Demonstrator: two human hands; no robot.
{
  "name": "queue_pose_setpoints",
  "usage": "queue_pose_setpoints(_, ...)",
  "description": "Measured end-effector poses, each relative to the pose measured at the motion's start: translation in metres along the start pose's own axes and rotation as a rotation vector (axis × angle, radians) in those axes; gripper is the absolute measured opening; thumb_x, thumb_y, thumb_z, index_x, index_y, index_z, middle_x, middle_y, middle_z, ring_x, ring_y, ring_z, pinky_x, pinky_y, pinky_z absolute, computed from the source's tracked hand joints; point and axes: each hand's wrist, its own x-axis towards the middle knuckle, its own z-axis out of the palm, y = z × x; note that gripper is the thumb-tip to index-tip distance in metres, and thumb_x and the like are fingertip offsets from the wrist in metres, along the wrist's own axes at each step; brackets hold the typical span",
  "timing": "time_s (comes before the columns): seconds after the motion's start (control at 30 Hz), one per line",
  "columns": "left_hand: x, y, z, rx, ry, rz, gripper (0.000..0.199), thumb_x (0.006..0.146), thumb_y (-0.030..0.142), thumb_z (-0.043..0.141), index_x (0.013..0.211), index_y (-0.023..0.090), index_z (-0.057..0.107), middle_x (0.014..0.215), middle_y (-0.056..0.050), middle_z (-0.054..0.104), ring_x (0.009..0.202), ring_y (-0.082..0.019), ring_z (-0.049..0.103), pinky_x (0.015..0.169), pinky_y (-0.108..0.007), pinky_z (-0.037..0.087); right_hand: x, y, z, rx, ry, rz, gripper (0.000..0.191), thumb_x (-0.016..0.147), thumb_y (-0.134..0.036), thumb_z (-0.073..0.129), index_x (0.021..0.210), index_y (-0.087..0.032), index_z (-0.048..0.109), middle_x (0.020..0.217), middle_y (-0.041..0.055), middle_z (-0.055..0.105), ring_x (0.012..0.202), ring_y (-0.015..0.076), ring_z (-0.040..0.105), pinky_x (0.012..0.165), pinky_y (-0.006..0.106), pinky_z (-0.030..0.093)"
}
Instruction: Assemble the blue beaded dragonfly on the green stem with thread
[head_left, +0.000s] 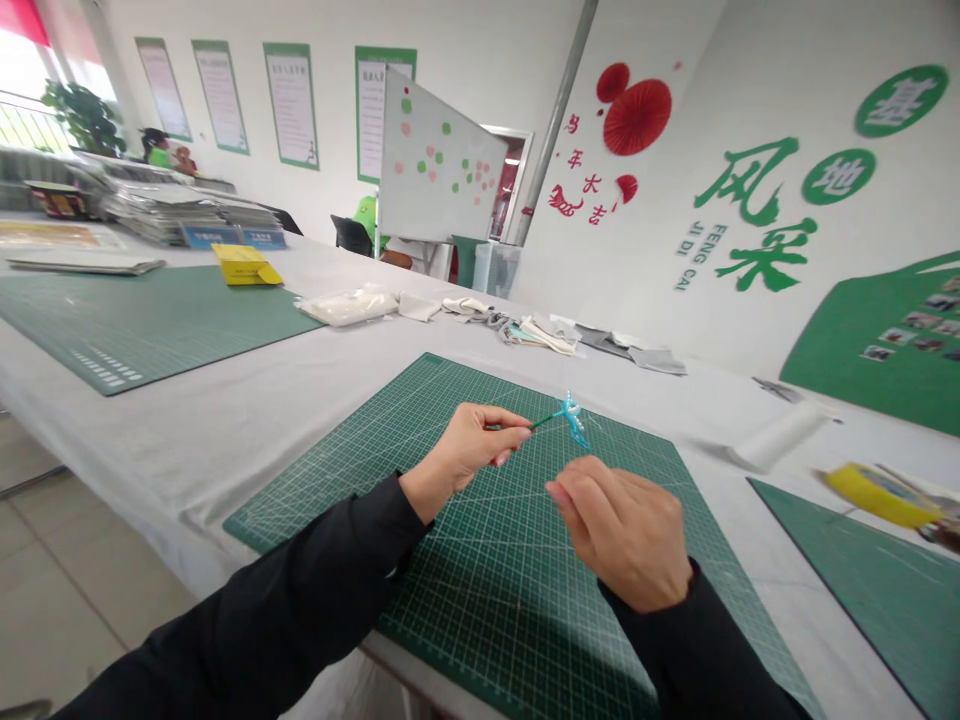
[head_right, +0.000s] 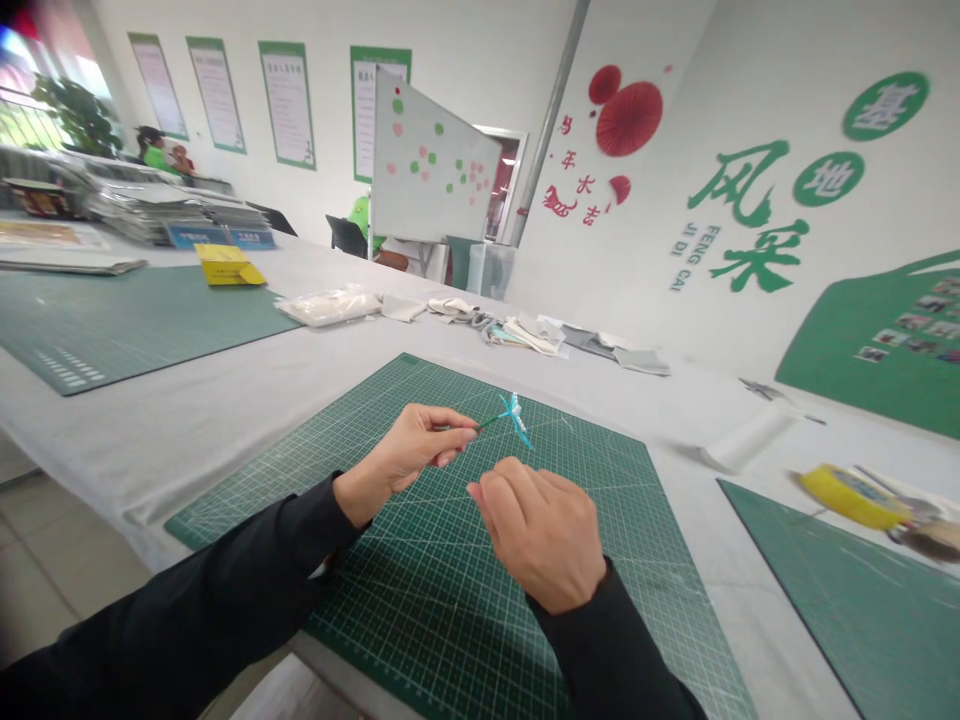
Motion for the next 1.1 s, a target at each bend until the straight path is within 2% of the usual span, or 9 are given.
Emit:
queue_pose_setpoints(0.1, -0.002, 0.002, -0.001, 0.150, -0.020, 0.002, 0.018, 0.067, 0.017, 0.067, 0.081, 0.007, 0.069, 0.049, 0.003, 0.053, 0.040, -0.003, 0.038, 0.041, -0.019, 0.028, 0.016, 0.002, -0.002, -0.063, -0.045, -0.067, 0.023, 0.088, -0.021, 0.054, 0.065, -0.020, 0.050, 0.057, -0.0011, 0.056, 0.050, 0.0112, 0.043, 0.053, 0.028, 0.027)
queue_pose_setpoints(0.17, -0.004, 0.003, -0.001, 0.316, -0.049, 0.072, 0.012, 0.067, 0.015, 0.065, 0.075, 0.009, 0.070, 0.054, 0.001, 0.057, 0.045, -0.005, 0.043, 0.045, -0.020, 0.033, 0.026, 0.005, -0.003, -0.093, -0.072, -0.082, 0.026, 0.088, -0.023, 0.053, 0.063, -0.019, 0.049, 0.056, -0.0016, 0.053, 0.049, 0.0113, 0.040, 0.051, 0.029, 0.025)
queue_pose_setpoints(0.27, -0.006, 0.003, -0.001, 0.561, -0.138, 0.216, 0.011, 0.068, 0.010, 0.059, 0.063, 0.011, 0.069, 0.059, -0.001, 0.062, 0.056, -0.008, 0.050, 0.055, -0.022, 0.039, 0.035, 0.011, -0.001, -0.087, -0.130, -0.056, 0.027, 0.091, -0.025, 0.048, 0.065, -0.018, 0.051, 0.057, -0.0012, 0.052, 0.047, 0.0107, 0.039, 0.049, 0.029, 0.021)
queue_pose_setpoints(0.37, -0.007, 0.001, -0.002, 0.638, -0.218, 0.245, 0.014, 0.069, 0.008, 0.058, 0.066, 0.012, 0.071, 0.065, -0.002, 0.067, 0.061, -0.011, 0.053, 0.059, -0.023, 0.041, 0.038, 0.018, 0.001, -0.054, -0.168, -0.006, 0.031, 0.093, -0.029, 0.044, 0.066, -0.017, 0.054, 0.059, -0.0001, 0.055, 0.047, 0.0099, 0.041, 0.047, 0.029, 0.020)
queue_pose_setpoints(0.6, -0.007, -0.001, -0.005, 0.606, -0.467, 0.090, 0.015, 0.070, 0.016, 0.064, 0.079, 0.010, 0.074, 0.068, -0.005, 0.069, 0.058, -0.010, 0.054, 0.057, -0.023, 0.042, 0.033, 0.028, -0.002, 0.042, -0.217, 0.031, 0.034, 0.094, -0.032, 0.041, 0.068, -0.016, 0.055, 0.062, 0.0015, 0.057, 0.050, 0.0100, 0.046, 0.048, 0.027, 0.024)
queue_pose_setpoints(0.67, -0.007, 0.001, -0.006, 0.580, -0.493, 0.049, 0.015, 0.070, 0.017, 0.065, 0.079, 0.012, 0.074, 0.062, -0.003, 0.066, 0.053, -0.009, 0.050, 0.052, -0.022, 0.039, 0.033, 0.029, -0.005, 0.110, -0.257, 0.038, 0.032, 0.094, -0.031, 0.040, 0.071, -0.016, 0.057, 0.065, 0.0020, 0.058, 0.054, 0.0105, 0.049, 0.050, 0.027, 0.027)
queue_pose_setpoints(0.83, -0.008, 0.003, -0.008, 0.457, -0.579, -0.171, 0.014, 0.068, 0.019, 0.068, 0.079, 0.012, 0.074, 0.046, 0.004, 0.051, 0.040, -0.005, 0.038, 0.041, -0.021, 0.029, 0.033, 0.031, -0.008, 0.291, -0.369, 0.063, 0.029, 0.094, -0.031, 0.041, 0.074, -0.017, 0.058, 0.067, 0.0010, 0.056, 0.057, 0.0106, 0.049, 0.053, 0.026, 0.031)
queue_pose_setpoints(1.1, -0.009, 0.010, -0.010, 0.433, -0.627, -0.246, 0.012, 0.068, 0.017, 0.068, 0.078, 0.012, 0.074, 0.050, 0.003, 0.053, 0.043, -0.005, 0.038, 0.041, -0.020, 0.029, 0.032, 0.036, -0.009, 0.578, -0.440, 0.314, 0.027, 0.090, -0.032, 0.048, 0.067, -0.019, 0.052, 0.055, -0.0035, 0.048, 0.050, 0.0081, 0.038, 0.048, 0.023, 0.029)
